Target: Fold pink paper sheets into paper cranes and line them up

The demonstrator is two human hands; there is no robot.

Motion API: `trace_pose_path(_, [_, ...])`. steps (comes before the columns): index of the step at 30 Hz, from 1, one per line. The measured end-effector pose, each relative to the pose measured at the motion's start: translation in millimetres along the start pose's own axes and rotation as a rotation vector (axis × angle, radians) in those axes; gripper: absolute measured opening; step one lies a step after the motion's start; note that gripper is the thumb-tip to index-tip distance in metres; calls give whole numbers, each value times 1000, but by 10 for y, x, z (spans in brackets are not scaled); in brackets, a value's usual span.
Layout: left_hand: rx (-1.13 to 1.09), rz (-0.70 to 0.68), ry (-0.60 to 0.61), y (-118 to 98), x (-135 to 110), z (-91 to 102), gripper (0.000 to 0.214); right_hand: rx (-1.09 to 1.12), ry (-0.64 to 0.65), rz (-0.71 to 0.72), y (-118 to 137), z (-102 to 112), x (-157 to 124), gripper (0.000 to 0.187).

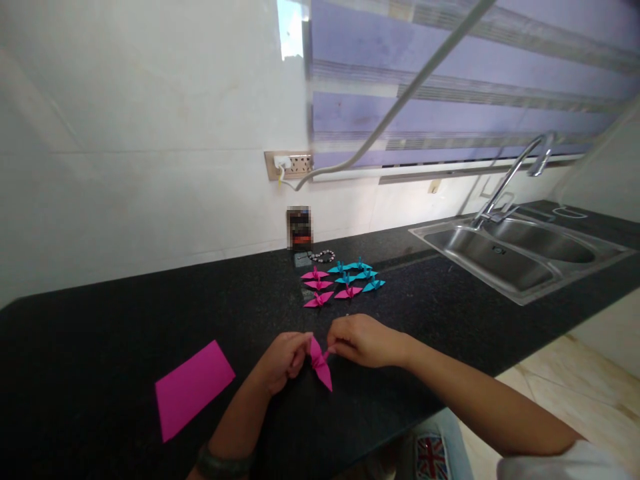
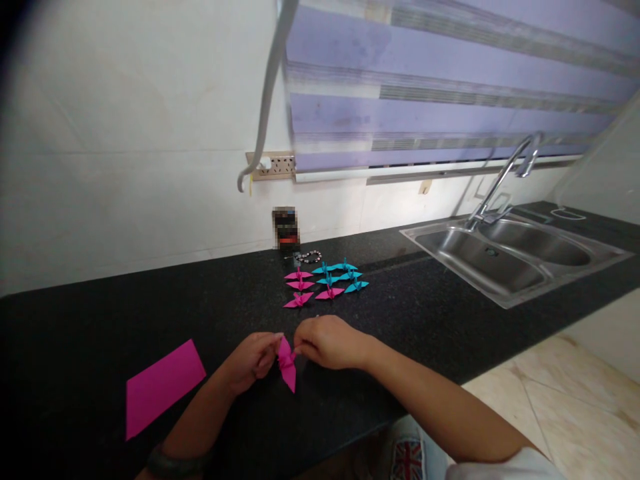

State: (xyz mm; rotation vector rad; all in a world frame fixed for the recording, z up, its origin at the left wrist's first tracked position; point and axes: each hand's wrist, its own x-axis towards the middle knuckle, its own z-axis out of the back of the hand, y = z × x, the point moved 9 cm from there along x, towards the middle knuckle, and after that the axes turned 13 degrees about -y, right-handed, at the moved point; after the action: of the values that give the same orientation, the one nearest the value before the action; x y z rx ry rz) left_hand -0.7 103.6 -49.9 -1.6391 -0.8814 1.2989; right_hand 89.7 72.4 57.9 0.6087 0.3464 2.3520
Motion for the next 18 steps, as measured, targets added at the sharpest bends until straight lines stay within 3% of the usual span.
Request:
trace_pose_path(7, [-46,21,-69,54,64,86,38,-67,-96,-188,-261,66,-81,13])
trace_pose_path(12, [-64,4,-82,57,95,111,36,-71,-299,-440,-604,129,-146,14])
trace_pose_path(15, [-54,-11,-88,61,105,115,36,-31,-404,-535,-721,198,-16,16])
trace_pose_path(18, [-17,-39,-101,56,100,101,36,-41,-484,-545,-723,308,345,19])
